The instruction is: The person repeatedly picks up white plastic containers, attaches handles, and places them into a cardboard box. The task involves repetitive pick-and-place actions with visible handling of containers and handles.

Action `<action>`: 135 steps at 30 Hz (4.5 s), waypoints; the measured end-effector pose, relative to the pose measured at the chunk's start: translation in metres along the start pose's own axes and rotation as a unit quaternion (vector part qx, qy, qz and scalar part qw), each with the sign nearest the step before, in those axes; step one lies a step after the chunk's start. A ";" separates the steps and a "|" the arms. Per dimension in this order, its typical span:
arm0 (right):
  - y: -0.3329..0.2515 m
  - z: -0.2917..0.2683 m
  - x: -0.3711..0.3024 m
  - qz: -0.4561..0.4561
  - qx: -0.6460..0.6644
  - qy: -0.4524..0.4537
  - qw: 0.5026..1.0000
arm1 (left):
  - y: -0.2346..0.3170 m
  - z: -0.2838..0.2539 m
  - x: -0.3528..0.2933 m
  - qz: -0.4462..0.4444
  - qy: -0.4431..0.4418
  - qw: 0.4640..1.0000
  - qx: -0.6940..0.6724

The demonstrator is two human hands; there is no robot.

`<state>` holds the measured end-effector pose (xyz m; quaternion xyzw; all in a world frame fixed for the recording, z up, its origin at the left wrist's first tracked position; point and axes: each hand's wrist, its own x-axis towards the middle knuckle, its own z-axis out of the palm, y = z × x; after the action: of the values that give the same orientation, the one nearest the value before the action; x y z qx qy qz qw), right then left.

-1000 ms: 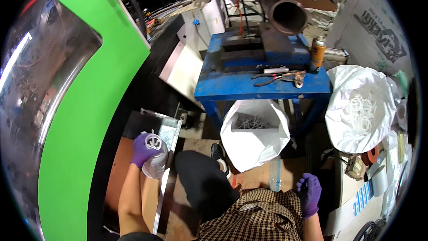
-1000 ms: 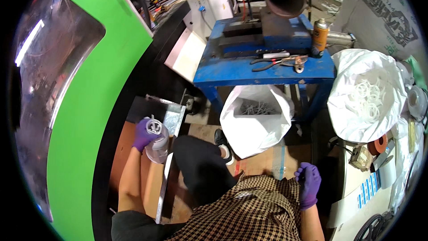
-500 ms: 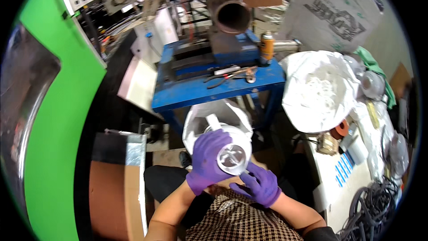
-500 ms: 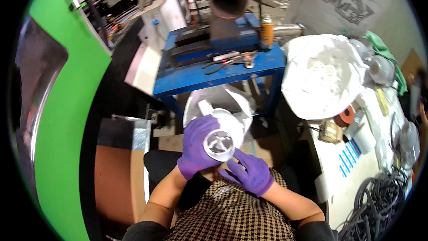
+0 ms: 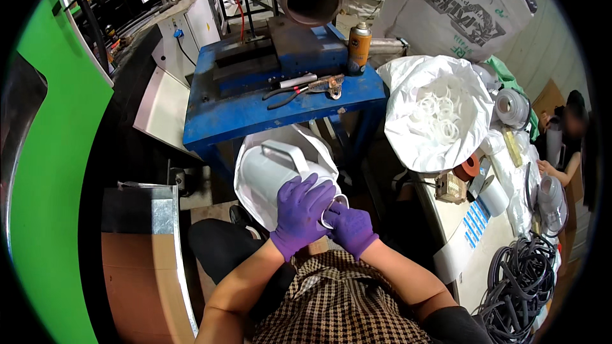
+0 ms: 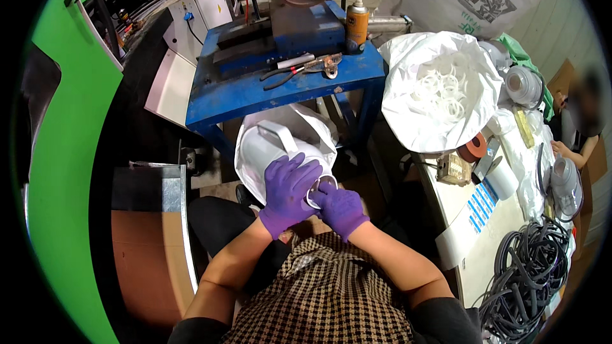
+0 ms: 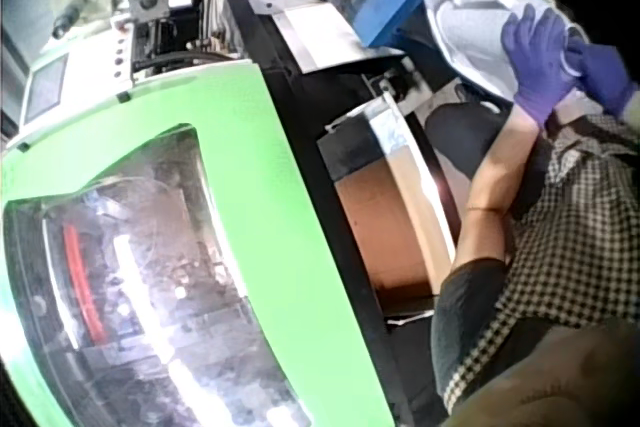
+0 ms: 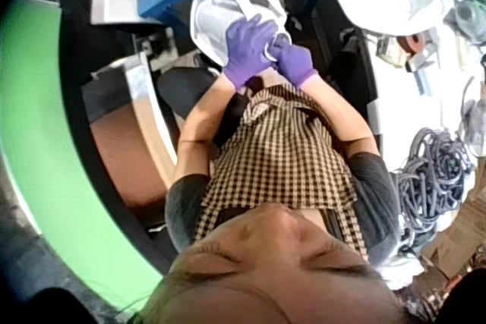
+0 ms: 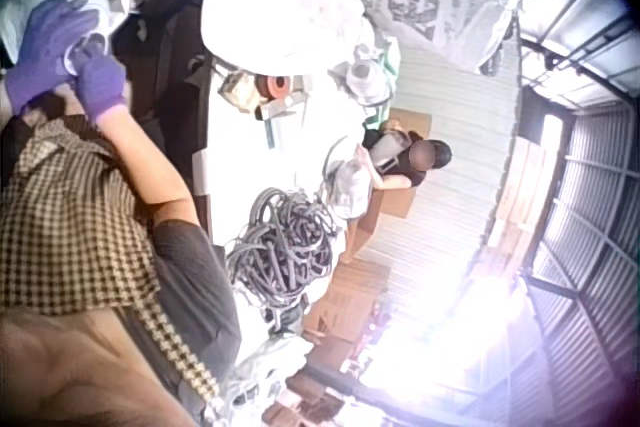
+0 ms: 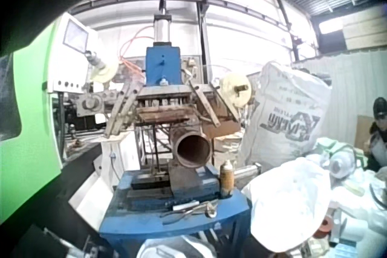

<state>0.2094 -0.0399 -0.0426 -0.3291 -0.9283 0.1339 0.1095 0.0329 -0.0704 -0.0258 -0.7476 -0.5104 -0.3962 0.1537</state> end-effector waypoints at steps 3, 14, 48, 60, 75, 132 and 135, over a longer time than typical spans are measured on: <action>-0.006 -0.003 0.003 -0.016 -0.007 0.049 0.999 | -0.007 0.002 -0.006 -0.021 -0.007 1.000 0.016; 0.012 0.014 0.000 0.133 0.502 -0.089 0.850 | -0.004 0.029 -0.007 0.013 -0.022 0.999 -0.023; 0.261 -0.200 0.008 0.098 -0.067 0.406 0.906 | -0.038 -0.008 0.019 -0.113 0.083 0.982 -0.129; -0.011 -0.061 0.022 -0.110 0.287 0.137 0.942 | -0.024 -0.002 0.007 -0.067 0.049 0.989 -0.122; -0.009 -0.032 0.030 -0.039 0.066 0.096 0.992 | -0.012 0.002 0.001 -0.045 0.004 0.995 -0.086; 0.211 -0.123 0.032 0.236 0.005 0.314 0.920 | 0.039 0.059 -0.026 0.288 -0.147 0.937 -0.136; 0.229 -0.127 0.041 0.257 0.106 0.341 0.898 | 0.037 0.031 -0.021 0.154 -0.186 0.959 -0.148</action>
<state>0.3489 0.1800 0.0076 -0.5684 -0.6974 0.1344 0.4153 0.0751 -0.0804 -0.0548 -0.8919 -0.3444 -0.2930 0.0025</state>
